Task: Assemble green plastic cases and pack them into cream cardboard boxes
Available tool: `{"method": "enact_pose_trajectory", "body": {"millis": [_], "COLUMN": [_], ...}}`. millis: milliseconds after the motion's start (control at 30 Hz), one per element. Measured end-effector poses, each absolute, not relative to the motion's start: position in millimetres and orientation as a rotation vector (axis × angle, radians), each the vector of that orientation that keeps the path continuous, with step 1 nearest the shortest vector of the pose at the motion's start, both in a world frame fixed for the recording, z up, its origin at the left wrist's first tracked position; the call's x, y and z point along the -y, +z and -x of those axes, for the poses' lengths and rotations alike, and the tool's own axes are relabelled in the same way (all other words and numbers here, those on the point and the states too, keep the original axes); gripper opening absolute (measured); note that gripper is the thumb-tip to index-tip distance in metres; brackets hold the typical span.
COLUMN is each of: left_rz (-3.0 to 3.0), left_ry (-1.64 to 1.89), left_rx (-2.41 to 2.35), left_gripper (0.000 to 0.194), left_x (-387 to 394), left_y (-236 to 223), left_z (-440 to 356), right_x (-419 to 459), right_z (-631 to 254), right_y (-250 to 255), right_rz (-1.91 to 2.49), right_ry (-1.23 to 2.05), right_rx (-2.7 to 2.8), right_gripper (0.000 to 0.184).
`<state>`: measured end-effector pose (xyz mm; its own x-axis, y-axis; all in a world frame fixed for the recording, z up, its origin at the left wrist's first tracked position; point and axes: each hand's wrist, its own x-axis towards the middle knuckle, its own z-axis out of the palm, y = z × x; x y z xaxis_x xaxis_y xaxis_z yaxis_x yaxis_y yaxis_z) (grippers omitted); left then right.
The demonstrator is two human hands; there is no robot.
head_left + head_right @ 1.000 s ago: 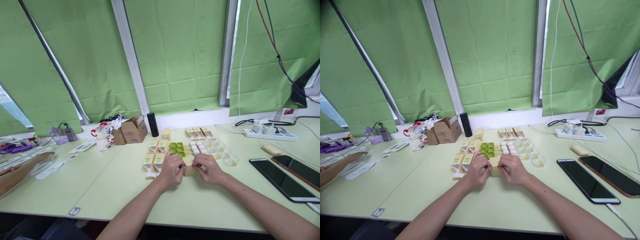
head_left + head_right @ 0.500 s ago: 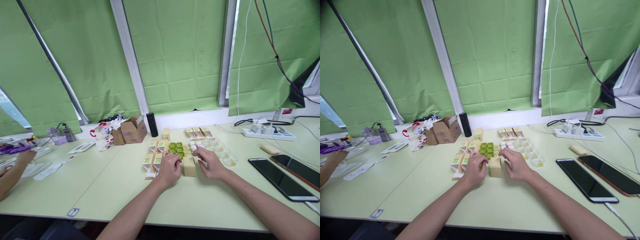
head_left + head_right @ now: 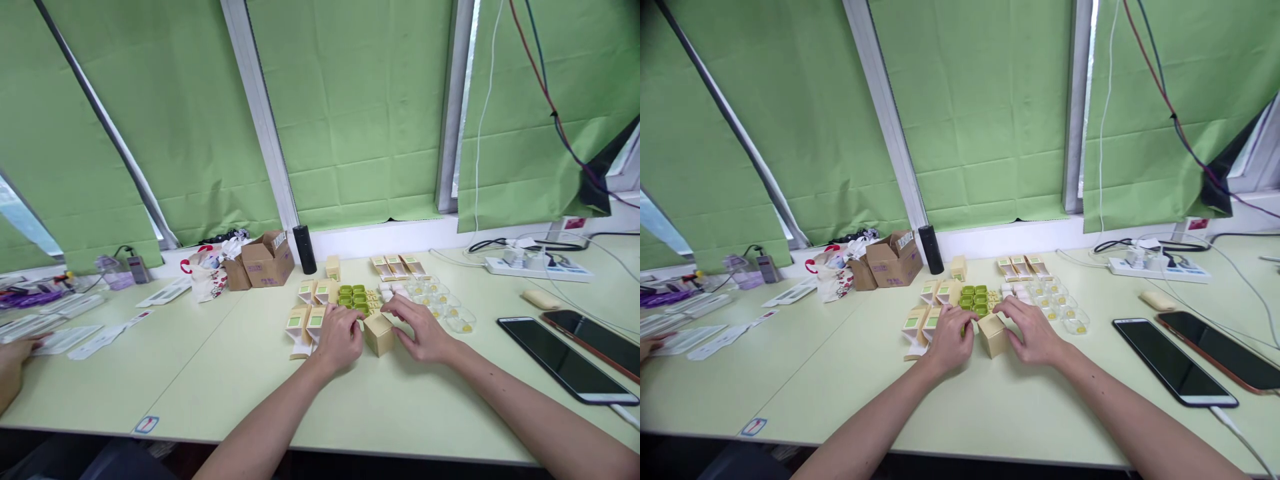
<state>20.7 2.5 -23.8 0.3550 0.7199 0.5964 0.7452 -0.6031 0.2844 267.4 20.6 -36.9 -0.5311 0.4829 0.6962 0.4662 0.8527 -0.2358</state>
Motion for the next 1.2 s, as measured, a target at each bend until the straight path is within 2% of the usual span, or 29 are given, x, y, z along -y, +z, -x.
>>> {"method": "enact_pose_trajectory", "body": {"millis": [233, 433, 567, 767, 867, 1067, 1200], "left_rz": [2.581, 2.507, 2.543, 2.717, 2.768, 2.867, 2.865], "left_ry": [-1.135, -1.221, -1.214, -0.865, -0.673, -0.328, -0.237], "left_rx": [1.306, 1.36, 1.329, 1.265, 1.275, 1.231, 1.262], "left_gripper": [0.019, 0.02, 0.013, 0.048, 0.058, 0.055, 0.053], "left_x": [-2, -1, 4, 12, 11, 0, -18], "left_y": [-24, -21, -15, -2, 3, 21, 44], "left_z": [-20, -20, -23, -32, -39, -52, -53], "right_x": [-27, -31, -31, -28, -27, -25, -25], "right_z": [-263, -263, -262, -259, -259, -257, -258], "right_y": [-45, -45, -43, -41, -40, -36, -35], "right_rz": [1.019, 1.364, 1.458, 1.496, 1.498, 1.494, 1.512], "right_ry": [-0.076, -0.077, -0.055, -0.046, -0.048, -0.048, -0.05], "right_rx": [2.144, 2.119, 2.127, 2.111, 2.095, 2.082, 2.074], "right_gripper": [0.034, 0.033, 0.034, 0.031, 0.027, 0.024, 0.023]}}
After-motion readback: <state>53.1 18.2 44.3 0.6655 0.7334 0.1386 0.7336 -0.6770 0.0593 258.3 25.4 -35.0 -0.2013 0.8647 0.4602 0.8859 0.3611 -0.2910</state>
